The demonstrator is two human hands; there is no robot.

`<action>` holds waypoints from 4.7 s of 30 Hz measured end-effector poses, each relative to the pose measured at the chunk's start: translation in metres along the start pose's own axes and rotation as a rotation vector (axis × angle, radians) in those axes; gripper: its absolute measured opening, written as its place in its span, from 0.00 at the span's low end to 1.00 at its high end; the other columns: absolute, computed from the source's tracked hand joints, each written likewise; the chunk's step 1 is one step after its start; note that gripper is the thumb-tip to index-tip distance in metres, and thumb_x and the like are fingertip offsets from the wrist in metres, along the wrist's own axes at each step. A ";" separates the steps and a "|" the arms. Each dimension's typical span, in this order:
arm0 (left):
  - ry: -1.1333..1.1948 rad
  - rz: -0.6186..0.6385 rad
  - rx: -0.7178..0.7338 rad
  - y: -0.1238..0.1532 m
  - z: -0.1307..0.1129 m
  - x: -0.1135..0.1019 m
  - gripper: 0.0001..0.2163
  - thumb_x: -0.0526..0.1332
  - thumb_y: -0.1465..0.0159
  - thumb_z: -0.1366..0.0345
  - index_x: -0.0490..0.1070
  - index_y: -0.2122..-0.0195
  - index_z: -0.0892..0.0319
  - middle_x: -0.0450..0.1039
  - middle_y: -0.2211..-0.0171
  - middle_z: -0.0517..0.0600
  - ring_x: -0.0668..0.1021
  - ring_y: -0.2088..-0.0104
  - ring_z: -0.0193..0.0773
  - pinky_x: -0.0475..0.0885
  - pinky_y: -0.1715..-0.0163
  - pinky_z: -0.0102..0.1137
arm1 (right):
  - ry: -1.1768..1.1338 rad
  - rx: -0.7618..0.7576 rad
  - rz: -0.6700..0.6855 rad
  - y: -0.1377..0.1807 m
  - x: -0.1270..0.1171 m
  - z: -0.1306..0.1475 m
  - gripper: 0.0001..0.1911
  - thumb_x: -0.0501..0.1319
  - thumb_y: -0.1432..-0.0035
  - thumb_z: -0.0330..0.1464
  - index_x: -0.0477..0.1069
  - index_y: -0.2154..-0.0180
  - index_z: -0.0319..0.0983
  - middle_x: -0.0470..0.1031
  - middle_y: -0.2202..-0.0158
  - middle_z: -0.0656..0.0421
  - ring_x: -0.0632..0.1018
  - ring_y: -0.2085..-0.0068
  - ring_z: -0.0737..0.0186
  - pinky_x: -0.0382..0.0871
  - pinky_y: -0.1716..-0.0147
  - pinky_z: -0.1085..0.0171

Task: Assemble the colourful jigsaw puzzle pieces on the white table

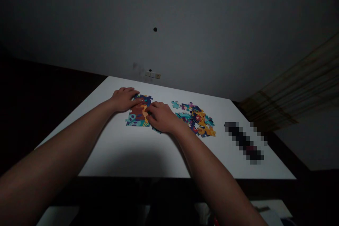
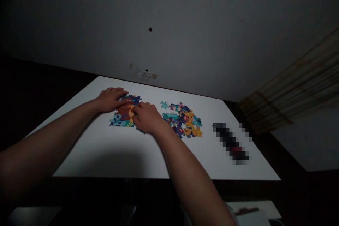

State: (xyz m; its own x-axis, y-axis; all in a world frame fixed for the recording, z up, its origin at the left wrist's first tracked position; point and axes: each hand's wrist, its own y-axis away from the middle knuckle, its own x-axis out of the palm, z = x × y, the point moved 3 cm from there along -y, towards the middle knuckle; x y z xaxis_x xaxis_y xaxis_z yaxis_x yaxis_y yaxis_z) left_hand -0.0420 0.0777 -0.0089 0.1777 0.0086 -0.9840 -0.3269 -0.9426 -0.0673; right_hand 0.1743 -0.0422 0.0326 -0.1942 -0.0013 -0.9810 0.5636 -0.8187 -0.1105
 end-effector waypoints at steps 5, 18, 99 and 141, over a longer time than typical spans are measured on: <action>-0.005 -0.020 0.004 -0.004 0.002 0.002 0.32 0.49 0.27 0.39 0.72 0.29 0.45 0.65 0.25 0.55 0.68 0.29 0.67 0.64 0.34 0.57 | 0.006 0.060 -0.065 0.012 -0.049 -0.006 0.18 0.55 0.23 0.35 0.78 0.40 0.43 0.81 0.41 0.49 0.78 0.41 0.46 0.70 0.40 0.49; -0.021 -0.062 0.029 -0.010 0.005 0.006 0.32 0.50 0.30 0.39 0.76 0.32 0.44 0.69 0.27 0.53 0.69 0.30 0.68 0.66 0.36 0.57 | -0.269 0.495 0.132 0.104 -0.065 -0.175 0.07 0.69 0.37 0.30 0.82 0.56 0.40 0.84 0.63 0.53 0.81 0.64 0.55 0.74 0.60 0.56; 0.775 0.124 -0.121 0.119 -0.035 -0.042 0.12 0.69 0.38 0.55 0.80 0.60 0.58 0.74 0.77 0.47 0.68 0.75 0.34 0.62 0.73 0.35 | -0.013 0.461 -0.402 0.152 -0.017 -0.096 0.16 0.55 0.30 0.39 0.79 0.63 0.44 0.83 0.59 0.48 0.79 0.59 0.47 0.63 0.65 0.56; 0.402 0.027 -0.007 0.104 -0.039 -0.043 0.10 0.66 0.40 0.57 0.81 0.64 0.58 0.84 0.62 0.58 0.78 0.62 0.48 0.68 0.57 0.40 | -0.070 0.487 -0.363 0.151 -0.012 -0.107 0.13 0.56 0.34 0.38 0.77 0.67 0.44 0.82 0.64 0.50 0.79 0.63 0.48 0.59 0.67 0.57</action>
State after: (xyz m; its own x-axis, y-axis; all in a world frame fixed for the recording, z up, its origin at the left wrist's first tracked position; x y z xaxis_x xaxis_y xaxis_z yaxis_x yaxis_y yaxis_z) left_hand -0.0476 -0.0338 0.0323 0.5186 -0.1464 -0.8424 -0.3302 -0.9431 -0.0393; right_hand 0.3472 -0.1044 0.0109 -0.3669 0.3024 -0.8797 0.0227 -0.9425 -0.3335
